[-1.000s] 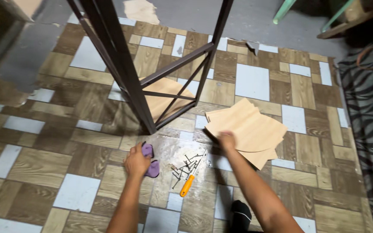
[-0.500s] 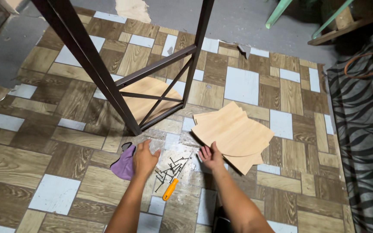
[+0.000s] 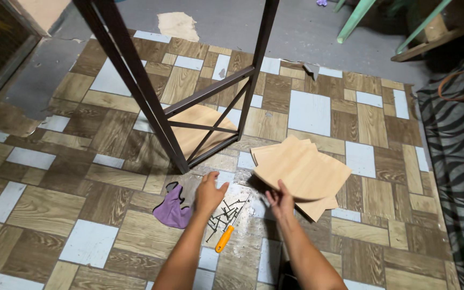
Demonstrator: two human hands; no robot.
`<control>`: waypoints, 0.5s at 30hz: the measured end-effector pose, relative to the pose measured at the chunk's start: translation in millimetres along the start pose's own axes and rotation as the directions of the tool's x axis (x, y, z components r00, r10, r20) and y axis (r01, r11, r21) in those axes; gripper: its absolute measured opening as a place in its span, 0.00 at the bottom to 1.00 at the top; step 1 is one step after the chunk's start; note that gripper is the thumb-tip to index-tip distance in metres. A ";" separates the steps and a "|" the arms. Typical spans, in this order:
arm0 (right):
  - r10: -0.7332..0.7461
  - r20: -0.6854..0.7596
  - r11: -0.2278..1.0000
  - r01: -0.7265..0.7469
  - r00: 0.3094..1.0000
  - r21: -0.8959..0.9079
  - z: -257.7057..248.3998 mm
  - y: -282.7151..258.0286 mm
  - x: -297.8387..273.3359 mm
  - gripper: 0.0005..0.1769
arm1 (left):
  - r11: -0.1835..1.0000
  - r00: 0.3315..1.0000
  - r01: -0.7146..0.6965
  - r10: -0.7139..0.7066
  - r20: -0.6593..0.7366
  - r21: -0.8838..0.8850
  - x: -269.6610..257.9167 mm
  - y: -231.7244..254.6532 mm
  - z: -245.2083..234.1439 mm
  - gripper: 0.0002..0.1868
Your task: The person positions a metal furniture frame, places a curved wooden shelf onto the frame, and secures it using a screwdriver and screws. The person then tightens additional screws to attach the shelf to the frame.
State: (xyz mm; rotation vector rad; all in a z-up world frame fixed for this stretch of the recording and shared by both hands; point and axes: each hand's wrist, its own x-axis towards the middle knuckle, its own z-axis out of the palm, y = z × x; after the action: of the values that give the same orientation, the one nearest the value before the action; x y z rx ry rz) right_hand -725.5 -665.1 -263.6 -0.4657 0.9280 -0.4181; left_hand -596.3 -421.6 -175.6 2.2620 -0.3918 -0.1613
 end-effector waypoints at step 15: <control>-0.727 0.051 0.307 0.391 0.685 -0.867 106.8 -212.6 -85.8 0.23 | 0.750 0.992 -0.059 0.116 0.043 -0.659 51.4 99.2 -31.0 0.20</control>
State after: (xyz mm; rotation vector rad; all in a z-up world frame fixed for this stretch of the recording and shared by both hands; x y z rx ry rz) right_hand -712.4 -773.4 -35.4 -1.7400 1.2897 -0.7273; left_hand -562.8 -477.9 -79.9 1.5328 -0.4049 -0.2941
